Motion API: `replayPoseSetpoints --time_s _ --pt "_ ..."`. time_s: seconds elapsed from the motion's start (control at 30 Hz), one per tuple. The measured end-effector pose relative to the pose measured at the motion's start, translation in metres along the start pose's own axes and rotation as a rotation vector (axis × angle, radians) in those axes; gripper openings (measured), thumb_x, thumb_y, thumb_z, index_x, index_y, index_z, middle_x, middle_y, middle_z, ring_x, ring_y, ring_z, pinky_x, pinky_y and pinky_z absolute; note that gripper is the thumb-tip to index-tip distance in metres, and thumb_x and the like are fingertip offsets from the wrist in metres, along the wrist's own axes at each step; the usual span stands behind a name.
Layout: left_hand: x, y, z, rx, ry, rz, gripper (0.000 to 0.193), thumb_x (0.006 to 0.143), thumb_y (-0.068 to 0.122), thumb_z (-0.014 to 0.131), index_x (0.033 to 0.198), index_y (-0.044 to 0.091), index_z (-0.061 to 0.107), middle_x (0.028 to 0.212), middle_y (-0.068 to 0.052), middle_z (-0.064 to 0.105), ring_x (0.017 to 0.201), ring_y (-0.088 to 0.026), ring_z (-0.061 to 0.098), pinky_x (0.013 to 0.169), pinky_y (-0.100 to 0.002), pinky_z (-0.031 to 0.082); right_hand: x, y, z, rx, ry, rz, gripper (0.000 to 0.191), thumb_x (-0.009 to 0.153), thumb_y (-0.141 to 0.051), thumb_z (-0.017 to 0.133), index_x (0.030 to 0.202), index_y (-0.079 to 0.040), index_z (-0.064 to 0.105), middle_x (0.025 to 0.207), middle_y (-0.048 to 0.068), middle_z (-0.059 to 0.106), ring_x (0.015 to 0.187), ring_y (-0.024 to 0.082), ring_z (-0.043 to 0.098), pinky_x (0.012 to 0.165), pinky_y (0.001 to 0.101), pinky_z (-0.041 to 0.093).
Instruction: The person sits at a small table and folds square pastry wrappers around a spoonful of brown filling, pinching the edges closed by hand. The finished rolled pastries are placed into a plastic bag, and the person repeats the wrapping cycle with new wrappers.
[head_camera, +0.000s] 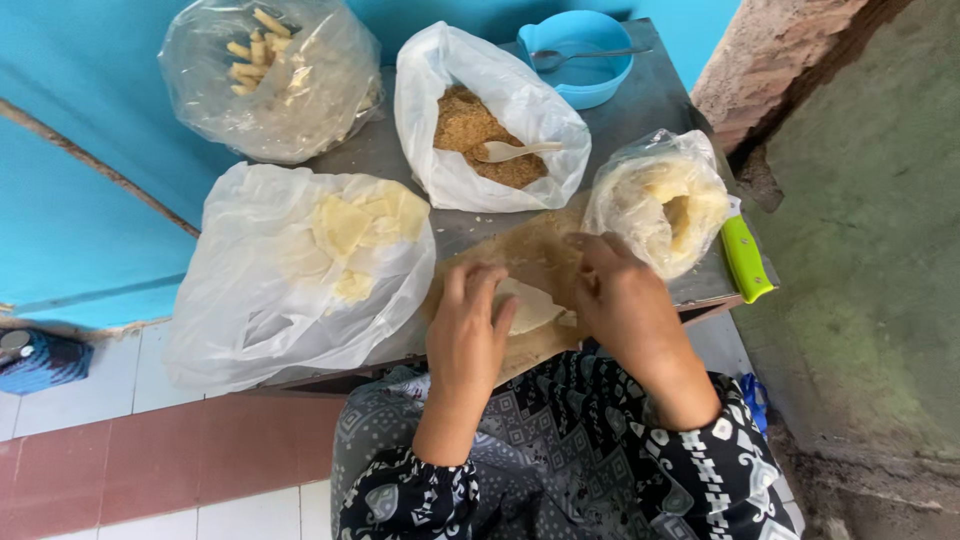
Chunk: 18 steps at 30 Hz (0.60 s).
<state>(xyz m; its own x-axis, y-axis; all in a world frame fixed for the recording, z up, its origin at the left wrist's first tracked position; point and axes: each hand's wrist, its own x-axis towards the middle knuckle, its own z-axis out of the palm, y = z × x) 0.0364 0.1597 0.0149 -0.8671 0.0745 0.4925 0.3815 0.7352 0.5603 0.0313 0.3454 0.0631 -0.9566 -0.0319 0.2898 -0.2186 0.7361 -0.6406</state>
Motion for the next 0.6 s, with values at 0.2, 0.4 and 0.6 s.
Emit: replayPoseSetpoints --time_s 0.2,0.4,0.6 --pt "-0.006 -0.006 0.004 0.014 -0.027 0.036 0.010 0.091 0.013 0.073 0.099 0.007 0.072 0.109 -0.008 0.064 0.099 -0.033 0.066 0.085 -0.044 0.053 0.007 0.065 -0.033 -0.434 0.263 0.064 0.042 0.089 0.003 0.059 0.123 -0.015 0.077 0.113 0.014 0.063 0.102 0.036 0.065 0.084 0.0448 0.054" --pt "-0.015 -0.017 -0.005 -0.170 0.027 -0.043 0.027 0.094 0.006 0.066 0.121 0.003 0.064 0.120 -0.017 0.061 0.102 -0.036 0.064 0.086 -0.043 0.053 0.015 0.128 -0.021 -0.596 0.116 0.032 0.044 0.086 -0.004 0.060 0.122 -0.021 0.078 0.118 0.015 0.058 0.108 0.039 0.060 0.092 0.0480 0.051" --pt "-0.022 -0.019 -0.009 -0.079 0.037 -0.096 0.026 0.086 0.014 0.078 0.107 0.005 0.064 0.108 -0.017 0.059 0.101 -0.039 0.062 0.084 -0.047 0.051 0.010 0.142 -0.023 -0.534 0.128 0.024 0.045 0.088 0.001 0.055 0.120 -0.020 0.078 0.123 0.014 0.058 0.115 0.039 0.058 0.098 0.0480 0.050"
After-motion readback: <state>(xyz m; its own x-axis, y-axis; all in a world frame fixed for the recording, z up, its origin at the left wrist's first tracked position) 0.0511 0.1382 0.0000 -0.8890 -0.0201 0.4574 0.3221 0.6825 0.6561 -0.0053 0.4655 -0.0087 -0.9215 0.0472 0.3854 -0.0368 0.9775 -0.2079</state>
